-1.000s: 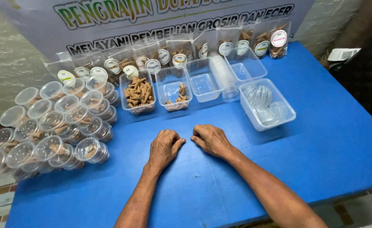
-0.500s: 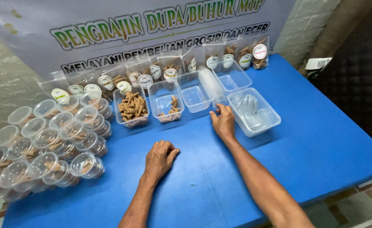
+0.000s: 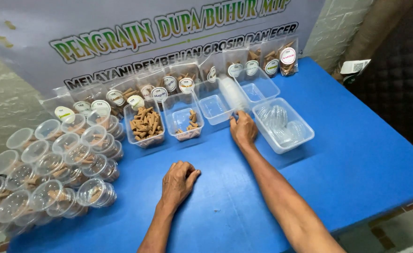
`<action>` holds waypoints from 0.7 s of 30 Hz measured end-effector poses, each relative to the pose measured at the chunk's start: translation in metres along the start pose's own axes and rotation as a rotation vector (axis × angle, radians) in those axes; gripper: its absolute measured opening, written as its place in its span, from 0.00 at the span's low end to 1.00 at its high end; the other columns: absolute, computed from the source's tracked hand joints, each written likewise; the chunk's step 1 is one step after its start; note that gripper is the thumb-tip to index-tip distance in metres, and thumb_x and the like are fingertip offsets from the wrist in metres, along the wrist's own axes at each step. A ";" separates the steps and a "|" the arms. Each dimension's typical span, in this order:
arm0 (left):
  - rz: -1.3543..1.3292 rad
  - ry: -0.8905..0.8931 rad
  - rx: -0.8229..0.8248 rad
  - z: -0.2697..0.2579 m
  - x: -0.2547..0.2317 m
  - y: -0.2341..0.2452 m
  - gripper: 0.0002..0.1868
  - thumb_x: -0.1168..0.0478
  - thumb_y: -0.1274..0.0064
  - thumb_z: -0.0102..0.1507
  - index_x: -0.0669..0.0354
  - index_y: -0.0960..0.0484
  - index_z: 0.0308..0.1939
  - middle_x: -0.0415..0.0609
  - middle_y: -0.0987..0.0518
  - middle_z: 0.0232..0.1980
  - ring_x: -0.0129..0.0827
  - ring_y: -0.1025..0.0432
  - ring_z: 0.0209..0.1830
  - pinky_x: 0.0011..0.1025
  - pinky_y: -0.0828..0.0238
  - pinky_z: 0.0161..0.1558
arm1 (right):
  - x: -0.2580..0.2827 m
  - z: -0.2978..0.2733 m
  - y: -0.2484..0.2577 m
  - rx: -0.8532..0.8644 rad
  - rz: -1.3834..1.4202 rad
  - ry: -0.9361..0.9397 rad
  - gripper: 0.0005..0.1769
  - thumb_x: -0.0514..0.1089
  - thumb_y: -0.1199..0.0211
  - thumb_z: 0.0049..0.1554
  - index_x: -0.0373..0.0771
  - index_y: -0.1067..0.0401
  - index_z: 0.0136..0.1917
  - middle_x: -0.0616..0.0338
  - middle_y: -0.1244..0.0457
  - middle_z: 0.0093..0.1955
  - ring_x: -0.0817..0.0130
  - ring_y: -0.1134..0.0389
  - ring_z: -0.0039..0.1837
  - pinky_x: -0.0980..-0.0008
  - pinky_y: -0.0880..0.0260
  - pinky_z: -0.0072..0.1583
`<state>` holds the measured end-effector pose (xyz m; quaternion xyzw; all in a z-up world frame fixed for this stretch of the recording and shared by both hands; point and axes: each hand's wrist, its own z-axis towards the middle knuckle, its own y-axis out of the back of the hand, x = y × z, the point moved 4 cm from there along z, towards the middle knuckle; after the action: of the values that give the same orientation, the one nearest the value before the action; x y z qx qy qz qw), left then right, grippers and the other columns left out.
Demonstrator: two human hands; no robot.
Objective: Packing incense cones into small plastic cups and organizing them on a table.
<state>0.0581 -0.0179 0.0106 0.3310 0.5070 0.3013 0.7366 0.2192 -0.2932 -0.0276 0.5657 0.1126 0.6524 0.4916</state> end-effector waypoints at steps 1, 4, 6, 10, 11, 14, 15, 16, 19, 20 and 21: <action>0.001 0.000 0.003 0.000 0.001 -0.001 0.12 0.49 0.37 0.61 0.46 0.21 0.31 0.44 0.26 0.29 0.40 0.25 0.40 0.35 0.25 0.43 | -0.001 0.002 -0.004 0.001 0.000 -0.003 0.13 0.54 0.33 0.57 0.51 0.23 0.54 0.62 0.33 0.41 0.58 0.26 0.53 0.54 0.26 0.56; -0.005 -0.001 0.001 0.001 0.002 -0.002 0.12 0.48 0.37 0.61 0.46 0.21 0.31 0.43 0.26 0.29 0.39 0.25 0.39 0.34 0.25 0.42 | 0.000 0.008 -0.008 0.030 -0.039 -0.046 0.15 0.57 0.34 0.57 0.53 0.23 0.55 0.64 0.30 0.44 0.60 0.26 0.54 0.53 0.25 0.58; 0.004 0.021 0.015 0.000 0.001 -0.002 0.12 0.47 0.38 0.62 0.45 0.21 0.31 0.42 0.26 0.29 0.37 0.25 0.39 0.32 0.26 0.43 | 0.005 0.006 -0.003 0.042 -0.048 -0.075 0.13 0.55 0.37 0.59 0.52 0.22 0.55 0.60 0.28 0.48 0.54 0.26 0.56 0.50 0.25 0.58; 0.000 0.018 0.006 0.000 0.003 -0.004 0.12 0.48 0.38 0.62 0.46 0.21 0.31 0.43 0.26 0.29 0.38 0.25 0.39 0.33 0.26 0.43 | -0.001 0.006 -0.005 0.032 -0.029 -0.095 0.13 0.56 0.41 0.60 0.52 0.22 0.52 0.58 0.27 0.47 0.53 0.25 0.55 0.51 0.25 0.57; -0.002 0.017 0.004 -0.001 0.001 -0.003 0.12 0.48 0.38 0.62 0.46 0.21 0.31 0.43 0.26 0.29 0.38 0.25 0.39 0.33 0.26 0.43 | -0.001 0.004 -0.004 0.020 -0.011 -0.082 0.13 0.56 0.41 0.60 0.52 0.21 0.51 0.57 0.27 0.46 0.52 0.25 0.54 0.51 0.25 0.57; -0.001 0.009 -0.005 0.001 0.003 -0.004 0.12 0.48 0.38 0.62 0.46 0.21 0.31 0.43 0.26 0.29 0.39 0.25 0.39 0.34 0.25 0.43 | 0.006 -0.004 0.004 -0.008 0.022 -0.052 0.12 0.55 0.40 0.59 0.52 0.20 0.51 0.54 0.27 0.44 0.51 0.25 0.53 0.50 0.24 0.55; 0.001 0.006 -0.005 0.001 0.004 -0.006 0.13 0.47 0.38 0.62 0.46 0.21 0.31 0.44 0.25 0.29 0.39 0.25 0.39 0.34 0.25 0.43 | 0.008 -0.008 0.008 -0.020 0.032 -0.039 0.12 0.54 0.39 0.59 0.53 0.19 0.50 0.53 0.27 0.43 0.50 0.25 0.52 0.49 0.24 0.53; 0.000 0.004 -0.004 0.001 0.003 -0.005 0.13 0.47 0.38 0.62 0.46 0.21 0.31 0.44 0.25 0.29 0.39 0.25 0.39 0.34 0.25 0.43 | 0.008 -0.012 0.012 -0.022 0.031 -0.041 0.12 0.54 0.39 0.59 0.53 0.19 0.50 0.53 0.27 0.43 0.50 0.25 0.52 0.49 0.24 0.53; 0.002 -0.017 -0.035 -0.001 0.001 -0.003 0.12 0.48 0.37 0.61 0.46 0.21 0.30 0.43 0.26 0.28 0.39 0.25 0.37 0.34 0.26 0.41 | 0.005 -0.028 0.025 -0.003 0.048 -0.051 0.15 0.55 0.41 0.60 0.50 0.19 0.52 0.49 0.27 0.43 0.47 0.25 0.52 0.48 0.24 0.53; -0.003 -0.020 -0.047 -0.001 0.001 -0.003 0.12 0.48 0.37 0.61 0.46 0.21 0.30 0.43 0.26 0.28 0.39 0.25 0.37 0.34 0.26 0.41 | 0.005 -0.034 0.030 -0.004 0.053 -0.055 0.15 0.55 0.41 0.60 0.50 0.18 0.52 0.49 0.27 0.43 0.47 0.25 0.51 0.48 0.24 0.52; -0.007 -0.023 -0.059 -0.001 0.001 -0.004 0.12 0.48 0.37 0.60 0.45 0.22 0.30 0.43 0.25 0.28 0.39 0.25 0.37 0.34 0.26 0.41 | 0.006 -0.040 0.036 -0.005 0.058 -0.059 0.15 0.55 0.40 0.60 0.50 0.18 0.53 0.49 0.27 0.43 0.47 0.25 0.51 0.48 0.24 0.52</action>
<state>0.0576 -0.0193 0.0071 0.3106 0.4905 0.3095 0.7530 0.1678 -0.2900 -0.0125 0.5866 0.0801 0.6496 0.4770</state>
